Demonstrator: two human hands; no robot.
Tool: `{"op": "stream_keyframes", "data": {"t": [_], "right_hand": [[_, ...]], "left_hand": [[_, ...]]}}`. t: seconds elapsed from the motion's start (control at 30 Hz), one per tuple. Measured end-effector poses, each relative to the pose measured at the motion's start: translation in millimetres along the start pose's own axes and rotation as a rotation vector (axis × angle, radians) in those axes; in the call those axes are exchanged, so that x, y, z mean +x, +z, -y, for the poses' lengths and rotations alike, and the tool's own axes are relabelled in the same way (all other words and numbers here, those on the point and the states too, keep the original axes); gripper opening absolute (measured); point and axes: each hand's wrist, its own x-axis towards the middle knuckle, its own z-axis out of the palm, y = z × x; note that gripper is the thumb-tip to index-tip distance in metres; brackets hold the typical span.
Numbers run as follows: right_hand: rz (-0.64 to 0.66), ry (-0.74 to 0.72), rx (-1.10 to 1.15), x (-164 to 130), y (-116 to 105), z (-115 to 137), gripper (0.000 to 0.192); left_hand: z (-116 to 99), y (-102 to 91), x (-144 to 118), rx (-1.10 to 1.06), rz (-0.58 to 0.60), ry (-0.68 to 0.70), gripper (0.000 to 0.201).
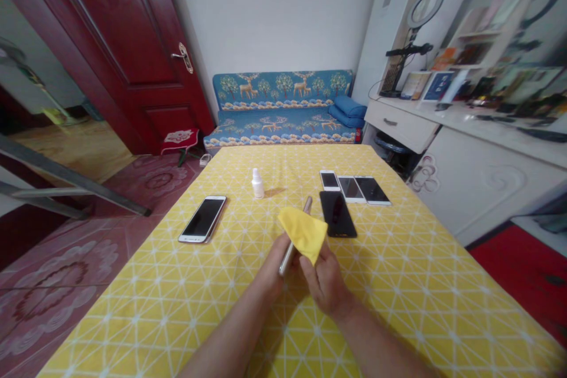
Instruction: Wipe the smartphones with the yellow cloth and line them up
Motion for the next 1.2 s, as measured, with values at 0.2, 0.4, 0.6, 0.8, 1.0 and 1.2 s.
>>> {"op": "stream_keyframes", "data": {"t": [0.2, 0.4, 0.6, 0.8, 1.0, 1.2], "right_hand": [[-0.332, 0.296, 0.034, 0.2, -7.8, -18.5, 0.024], [-0.407, 0.644, 0.215, 1.5, -6.0, -19.2, 0.038], [-0.209, 0.527, 0.1, 0.7, 1.1, -17.7, 0.034], [0.064, 0.202, 0.006, -2.4, 2.4, -1.4, 0.043], [0.282, 0.011, 0.085, 4.2, 1.8, 20.6, 0.05], [0.19, 0.133, -0.176, 4.9, 22.2, 9.3, 0.035]], "left_hand": [[-5.3, -2.0, -7.9, 0.246, 0.309, -0.007, 0.049], [-8.5, 0.0, -8.9, 0.02, 0.503, -0.191, 0.06], [-10.0, -7.7, -3.5, -0.273, 0.371, -0.197, 0.051], [-14.3, 0.5, -3.1, -0.333, 0.064, -0.081, 0.037], [-22.7, -1.5, -0.6, -0.415, 0.005, 0.031, 0.048], [-39.6, -18.9, 3.6, -0.328, -0.233, 0.566, 0.04]]}}
